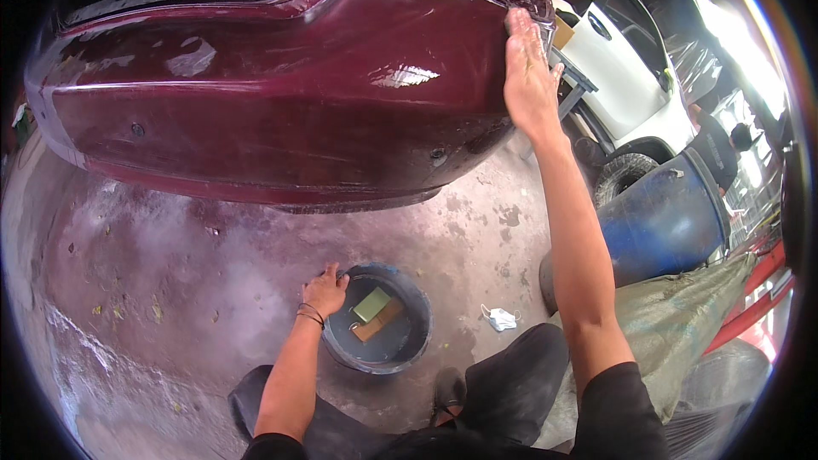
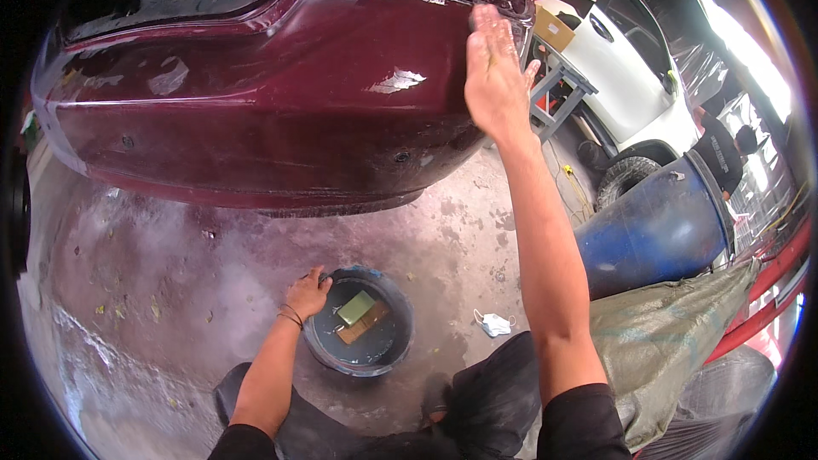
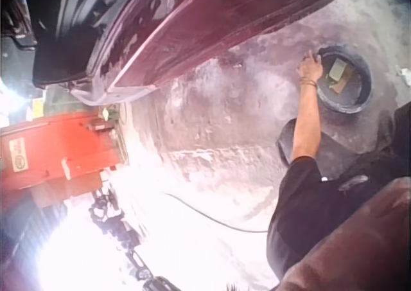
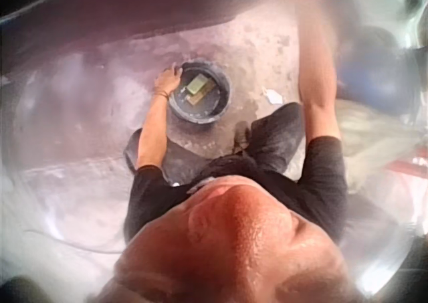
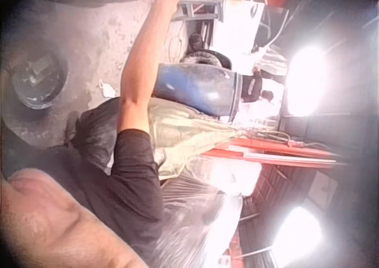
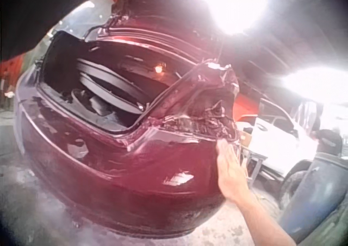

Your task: The person scrubs the rear bumper of a maroon car using a sponge and water from a bucket. They repeatedly dip the sponge into the bucket and wipe the surface of the bumper, focusing on the lower and side sections.

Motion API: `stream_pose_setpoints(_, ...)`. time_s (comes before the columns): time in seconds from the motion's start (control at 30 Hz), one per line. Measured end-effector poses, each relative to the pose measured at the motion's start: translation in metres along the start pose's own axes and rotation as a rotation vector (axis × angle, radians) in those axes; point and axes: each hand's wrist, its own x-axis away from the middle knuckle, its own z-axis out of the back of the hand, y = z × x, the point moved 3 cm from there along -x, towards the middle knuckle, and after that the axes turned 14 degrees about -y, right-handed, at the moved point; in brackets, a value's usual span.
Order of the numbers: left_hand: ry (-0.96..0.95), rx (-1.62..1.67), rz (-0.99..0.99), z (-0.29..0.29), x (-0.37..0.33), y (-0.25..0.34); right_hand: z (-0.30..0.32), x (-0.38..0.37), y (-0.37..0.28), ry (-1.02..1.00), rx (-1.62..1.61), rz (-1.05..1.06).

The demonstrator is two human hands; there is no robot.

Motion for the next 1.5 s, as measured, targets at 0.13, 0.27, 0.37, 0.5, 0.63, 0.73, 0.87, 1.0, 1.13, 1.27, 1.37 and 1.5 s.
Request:
stream_pose_setpoints(0.13, 0.076, 0.068, -0.06, -0.015, -0.003, -0.012, -0.033, 0.021, -0.056, 0.082, 0.012, -0.114)
stream_pose_setpoints(0.27, 0.118, 0.034, -0.06, 0.025, 0.018, -0.027, -0.045, 0.043, -0.062, 0.013, 0.152, 0.187)
stream_pose_setpoints(0.37, 0.102, 0.061, -0.118, -0.001, 0.013, 0.011, -0.007, 0.002, 0.042, 0.097, -0.067, 0.008)
stream_pose_setpoints(0.5, 0.109, 0.124, -0.095, -0.006, 0.011, -0.002, -0.041, 0.036, 0.004, 0.151, -0.165, -0.038)
stream_pose_setpoints(0.63, 0.162, 0.169, -0.12, 0.009, 0.009, -0.027, -0.072, 0.1, -0.047, 0.069, 0.082, 0.26)
stream_pose_setpoints(0.73, 0.277, 0.161, -0.126, -0.009, 0.021, -0.003, -0.054, 0.082, 0.008, 0.154, -0.007, 0.141)
stream_pose_setpoints(0.87, 0.233, 0.191, -0.003, -0.018, 0.036, 0.001, -0.048, 0.077, -0.02, 0.175, -0.168, 0.025)
stream_pose_setpoints(1.0, 0.226, 0.188, 0.0, -0.002, 0.039, -0.027, -0.067, 0.107, -0.191, -0.001, 0.009, 0.435)
stream_pose_setpoints(1.13, -0.012, -0.149, 0.161, 0.017, 0.077, 0.029, -0.072, 0.112, -0.124, -0.088, 0.433, 0.652)
stream_pose_setpoints(1.27, 0.027, -0.104, 0.001, 0.045, 0.13, 0.055, -0.085, 0.12, -0.068, -0.078, 0.502, 0.717)
stream_pose_setpoints(1.37, 0.085, -0.057, -0.002, 0.057, 0.136, 0.053, -0.096, 0.1, -0.179, -0.047, 0.448, 0.845)
stream_pose_setpoints(1.5, 0.072, -0.1, 0.051, 0.055, 0.121, 0.041, -0.122, 0.07, -0.291, 0.004, 0.295, 1.088)
